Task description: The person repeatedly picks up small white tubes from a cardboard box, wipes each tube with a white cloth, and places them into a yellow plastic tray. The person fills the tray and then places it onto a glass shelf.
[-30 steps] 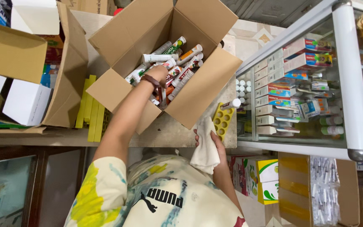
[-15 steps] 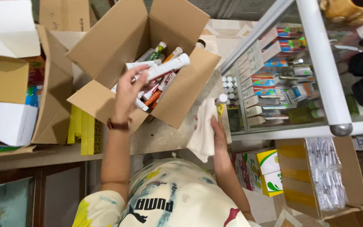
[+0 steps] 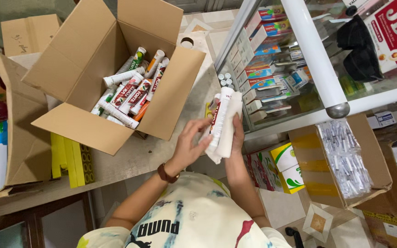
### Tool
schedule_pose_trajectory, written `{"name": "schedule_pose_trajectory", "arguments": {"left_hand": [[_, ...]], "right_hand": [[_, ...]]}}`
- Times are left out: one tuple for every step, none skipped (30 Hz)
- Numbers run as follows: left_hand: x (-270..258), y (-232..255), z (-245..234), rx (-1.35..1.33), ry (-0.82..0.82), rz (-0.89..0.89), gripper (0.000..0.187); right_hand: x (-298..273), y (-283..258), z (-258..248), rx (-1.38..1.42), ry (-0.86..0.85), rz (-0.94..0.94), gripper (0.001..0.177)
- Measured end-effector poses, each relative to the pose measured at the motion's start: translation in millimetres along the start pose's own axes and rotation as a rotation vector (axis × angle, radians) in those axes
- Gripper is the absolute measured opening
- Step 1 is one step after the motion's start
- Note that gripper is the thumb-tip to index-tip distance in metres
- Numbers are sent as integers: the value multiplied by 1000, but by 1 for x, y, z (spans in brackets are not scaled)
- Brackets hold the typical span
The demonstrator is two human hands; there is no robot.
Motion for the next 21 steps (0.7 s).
{"name": "schedule_pose_trajectory", "arguments": {"left_hand": [[4,-8,6,-63,13,-65,50],[8,-23,17,-291,-14,-213,55],[14,-38,28,-519,-40,-361,61],[17,-48,42,-748,-65,-506,66],[20,-47,50,-771,-96,-461,66],[21,-45,58,-794,-127,-416,66],[21,-45,65,-817,-159,-372,67],[18,-51,74,-919,-172,-432,65],[14,-58,84,-1020,-186,-493,64],[11,-64,92,-1121,-200,-551,62],[9,-69,96,-1136,-196,-554,63],[4,-72,98,-1153,-189,-561,64],[1,-75,101,-1169,-182,-567,64],[1,-74,101,-1186,-204,-546,66],[3,-72,100,-1203,-226,-524,67],[8,-67,99,-1220,-247,-498,69],[14,-59,93,-1225,-247,-428,72],[20,-50,86,-1228,-247,-359,74],[27,-42,80,-1229,-246,-290,77],[32,-41,76,-1253,-235,-319,77],[35,-43,72,-1276,-223,-348,78]], "right_hand": [[-2,-2,-1,-49,-4,-11,76],[-7,-4,-3,-99,-7,-20,76],[-11,-5,-4,-148,-9,-29,77],[-13,-6,-8,-245,41,-67,74],[-16,-7,-12,-342,92,-106,72],[-19,-10,-15,-438,144,-144,69],[-22,-9,-13,-544,144,-140,66],[-25,-7,-10,-650,143,-133,63],[-28,-8,-6,-756,142,-125,60],[-27,-10,3,-864,99,-130,57],[-26,-12,13,-971,55,-135,54],[-26,-13,24,-1079,13,-136,51],[-27,-17,40,-1227,-64,-216,48],[-28,-19,56,-1373,-146,-295,45],[-31,-19,73,-1518,-231,-375,43],[-35,-19,85,-1583,-263,-406,42],[-41,-17,96,-1648,-297,-438,41],[-47,-13,106,-1711,-331,-469,40],[-52,-8,111,-1719,-340,-453,40],[-58,-3,114,-1727,-348,-436,39],[-65,0,115,-1735,-356,-420,39]]}}
Point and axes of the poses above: each hand's wrist, its own x-axis towards the middle knuckle, its own z-axis out of the palm, y = z × x, the point moved 7 cm from there along x, towards the middle knuckle, and after that the axes turned 13 degrees about x, right-handed, at the moved point
